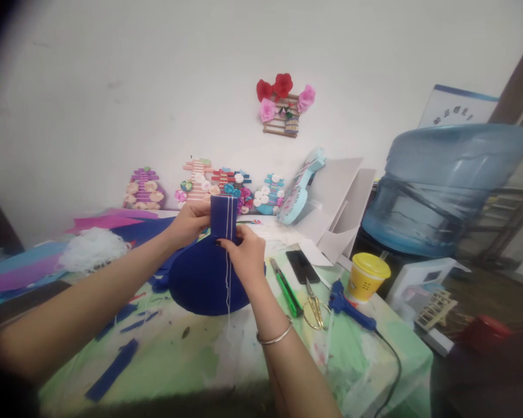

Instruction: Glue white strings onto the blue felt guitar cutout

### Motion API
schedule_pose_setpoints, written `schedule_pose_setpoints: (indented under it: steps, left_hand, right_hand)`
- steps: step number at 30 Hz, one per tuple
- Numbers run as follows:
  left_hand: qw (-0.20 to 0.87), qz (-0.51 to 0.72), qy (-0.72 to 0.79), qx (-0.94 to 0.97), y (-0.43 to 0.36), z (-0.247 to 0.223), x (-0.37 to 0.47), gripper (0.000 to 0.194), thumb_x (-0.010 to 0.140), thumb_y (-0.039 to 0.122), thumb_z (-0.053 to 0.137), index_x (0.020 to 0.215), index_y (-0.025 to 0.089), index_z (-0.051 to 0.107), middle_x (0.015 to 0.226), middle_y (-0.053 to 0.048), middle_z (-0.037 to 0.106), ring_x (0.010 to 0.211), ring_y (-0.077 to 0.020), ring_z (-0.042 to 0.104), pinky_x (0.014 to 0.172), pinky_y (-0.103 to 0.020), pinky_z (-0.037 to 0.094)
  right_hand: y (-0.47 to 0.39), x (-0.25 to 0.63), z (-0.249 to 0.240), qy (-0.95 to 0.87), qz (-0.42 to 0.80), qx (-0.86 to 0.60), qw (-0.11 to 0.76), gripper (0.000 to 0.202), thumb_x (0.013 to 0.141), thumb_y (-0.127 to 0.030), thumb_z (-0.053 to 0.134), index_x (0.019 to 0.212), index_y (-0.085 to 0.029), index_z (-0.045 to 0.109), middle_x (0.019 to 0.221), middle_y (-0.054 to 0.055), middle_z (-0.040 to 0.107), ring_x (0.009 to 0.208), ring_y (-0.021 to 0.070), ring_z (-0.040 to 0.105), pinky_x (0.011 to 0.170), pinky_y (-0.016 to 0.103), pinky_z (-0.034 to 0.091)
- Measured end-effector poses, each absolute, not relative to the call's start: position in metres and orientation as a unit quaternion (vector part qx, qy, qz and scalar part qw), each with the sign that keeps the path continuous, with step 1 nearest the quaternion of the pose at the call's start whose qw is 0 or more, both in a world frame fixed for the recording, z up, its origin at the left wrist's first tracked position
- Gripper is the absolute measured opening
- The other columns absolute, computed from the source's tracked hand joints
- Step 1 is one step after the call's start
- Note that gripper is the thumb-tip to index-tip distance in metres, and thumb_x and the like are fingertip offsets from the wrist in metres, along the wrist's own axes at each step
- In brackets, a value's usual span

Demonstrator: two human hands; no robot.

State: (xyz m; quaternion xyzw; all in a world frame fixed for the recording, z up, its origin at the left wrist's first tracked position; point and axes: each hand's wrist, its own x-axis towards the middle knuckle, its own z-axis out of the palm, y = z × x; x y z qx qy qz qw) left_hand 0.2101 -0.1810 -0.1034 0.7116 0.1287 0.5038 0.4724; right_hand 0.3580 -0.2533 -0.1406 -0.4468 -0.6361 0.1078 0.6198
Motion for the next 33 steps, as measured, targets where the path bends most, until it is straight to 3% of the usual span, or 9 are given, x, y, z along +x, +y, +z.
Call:
schedule_pose_setpoints:
  steps: [4,8,11,17,25,29,33]
  left_hand:
    - [0.509,0.475,0.114,0.709,-0.185,-0.100,0.206,0.036,0.060,0.012,0.070,0.095,0.013,0.075,0.089,-0.009,0.075,0.080,-0.0215,0.070,0.075,-0.029,0.054]
    - [0.548,0.463,0.098,0.690,-0.196,-0.101,0.206,0.040,0.062,0.020,0.068,0.100,0.012,0.074,0.096,-0.011,0.074,0.087,-0.0243,0.069,0.074,-0.030,0.053]
    - [0.494,0.527,0.163,0.673,-0.209,-0.103,0.215,0.034,0.068,0.025,0.073,0.099,0.014,0.073,0.099,-0.009,0.073,0.091,-0.0225,0.068,0.082,-0.030,0.052]
    - [0.417,0.594,0.212,0.654,-0.222,-0.102,0.232,0.040,0.058,0.027,0.084,0.093,0.011,0.072,0.092,-0.009,0.074,0.086,-0.0224,0.069,0.080,-0.032,0.054]
    - [0.423,0.604,0.209,0.642,-0.222,-0.106,0.232,0.040,0.056,0.025,0.084,0.091,0.010,0.073,0.090,-0.008,0.075,0.084,-0.0219,0.069,0.080,-0.031,0.055]
    - [0.441,0.592,0.201,0.644,-0.222,-0.106,0.230,0.041,0.057,0.025,0.084,0.094,0.011,0.073,0.092,-0.009,0.074,0.086,-0.0229,0.070,0.083,-0.033,0.055]
    - [0.448,0.588,0.194,0.645,-0.221,-0.107,0.228,0.040,0.057,0.026,0.085,0.093,0.012,0.073,0.094,-0.009,0.074,0.087,-0.0226,0.070,0.085,-0.033,0.054]
  right_hand:
    - [-0.252,0.358,-0.141,-0.635,0.104,-0.453,0.616,0.015,0.069,-0.025,0.075,0.080,-0.019,0.068,0.082,0.005,0.074,0.079,0.0232,0.069,0.074,0.033,0.051]
    - [-0.251,0.359,-0.142,-0.630,0.100,-0.466,0.613,0.016,0.069,-0.025,0.076,0.082,-0.019,0.068,0.084,0.004,0.074,0.080,0.0228,0.069,0.075,0.033,0.051]
    - [-0.251,0.359,-0.143,-0.631,0.091,-0.470,0.610,0.017,0.069,-0.025,0.076,0.083,-0.020,0.068,0.084,0.004,0.074,0.080,0.0231,0.069,0.076,0.034,0.051]
    - [-0.252,0.357,-0.143,-0.638,0.065,-0.470,0.607,0.020,0.069,-0.022,0.078,0.086,-0.020,0.067,0.087,0.005,0.074,0.085,0.0238,0.069,0.080,0.035,0.052]
    - [-0.257,0.360,-0.144,-0.661,0.050,-0.470,0.583,0.024,0.071,-0.024,0.077,0.091,-0.019,0.065,0.090,0.006,0.074,0.085,0.0253,0.068,0.081,0.038,0.052]
    - [-0.263,0.363,-0.154,-0.656,-0.035,-0.446,0.608,0.032,0.075,-0.024,0.072,0.104,-0.017,0.061,0.103,0.011,0.069,0.097,0.0269,0.063,0.087,0.042,0.049]
    - [-0.275,0.361,-0.162,-0.618,-0.150,-0.403,0.658,0.016,0.084,-0.018,0.059,0.100,-0.019,0.060,0.110,0.011,0.063,0.108,0.0256,0.055,0.095,0.045,0.043]
